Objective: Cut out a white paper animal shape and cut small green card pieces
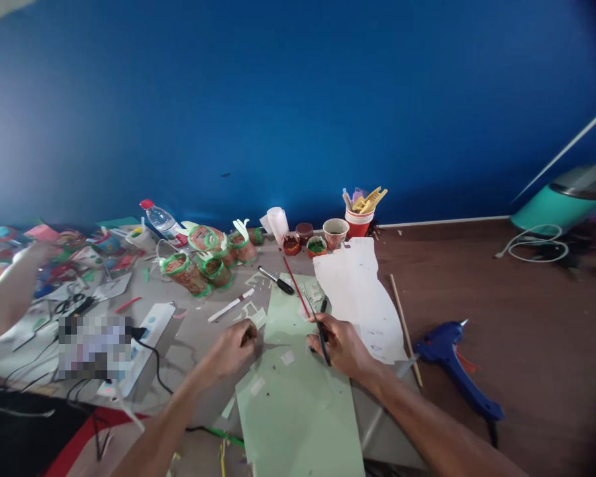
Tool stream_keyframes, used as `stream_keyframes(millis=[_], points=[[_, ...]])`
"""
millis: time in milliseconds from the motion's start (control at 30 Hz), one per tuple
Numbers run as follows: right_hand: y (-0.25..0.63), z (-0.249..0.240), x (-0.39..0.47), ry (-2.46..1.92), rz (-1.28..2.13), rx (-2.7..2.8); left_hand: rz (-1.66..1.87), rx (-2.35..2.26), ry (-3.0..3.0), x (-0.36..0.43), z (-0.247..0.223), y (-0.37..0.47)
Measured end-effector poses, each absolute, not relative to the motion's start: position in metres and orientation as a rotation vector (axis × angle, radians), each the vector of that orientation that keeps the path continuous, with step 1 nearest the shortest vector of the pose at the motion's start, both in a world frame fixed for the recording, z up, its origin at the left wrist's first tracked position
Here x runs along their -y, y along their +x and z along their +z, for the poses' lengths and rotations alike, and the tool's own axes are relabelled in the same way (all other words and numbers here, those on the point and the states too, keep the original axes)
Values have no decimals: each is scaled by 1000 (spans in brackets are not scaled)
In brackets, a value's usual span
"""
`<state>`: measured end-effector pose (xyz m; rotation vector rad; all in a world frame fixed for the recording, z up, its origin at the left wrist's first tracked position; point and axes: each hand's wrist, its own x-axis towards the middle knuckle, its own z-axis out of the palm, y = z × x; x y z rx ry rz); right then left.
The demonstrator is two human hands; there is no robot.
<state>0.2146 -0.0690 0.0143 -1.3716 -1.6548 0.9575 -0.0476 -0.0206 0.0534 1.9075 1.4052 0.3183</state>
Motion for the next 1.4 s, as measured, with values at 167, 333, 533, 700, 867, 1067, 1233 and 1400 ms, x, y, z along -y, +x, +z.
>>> stream_keyframes(millis=[167, 333, 533, 700, 867, 1067, 1233, 1400], points=[[213, 12, 70, -1358, 969, 1613, 719, -1142, 1241, 6, 64, -17], [212, 16, 68, -1333, 984, 1551, 912, -967, 895, -10, 65, 12], [213, 22, 67, -1352, 973, 1584, 961, -785, 623, -16, 48, 25], [211, 22, 68, -1427, 823, 1683, 956, -689, 475, -11, 37, 36], [206, 17, 69, -1531, 655, 1774, 903, -647, 441, -4, 30, 44], [203, 15, 67, -1632, 582, 1860, 842, -642, 418, 5, 27, 49], [201, 21, 66, -1688, 535, 1920, 822, -623, 415, 9, 29, 51], [200, 23, 65, -1700, 496, 1960, 818, -640, 426, 11, 30, 51]])
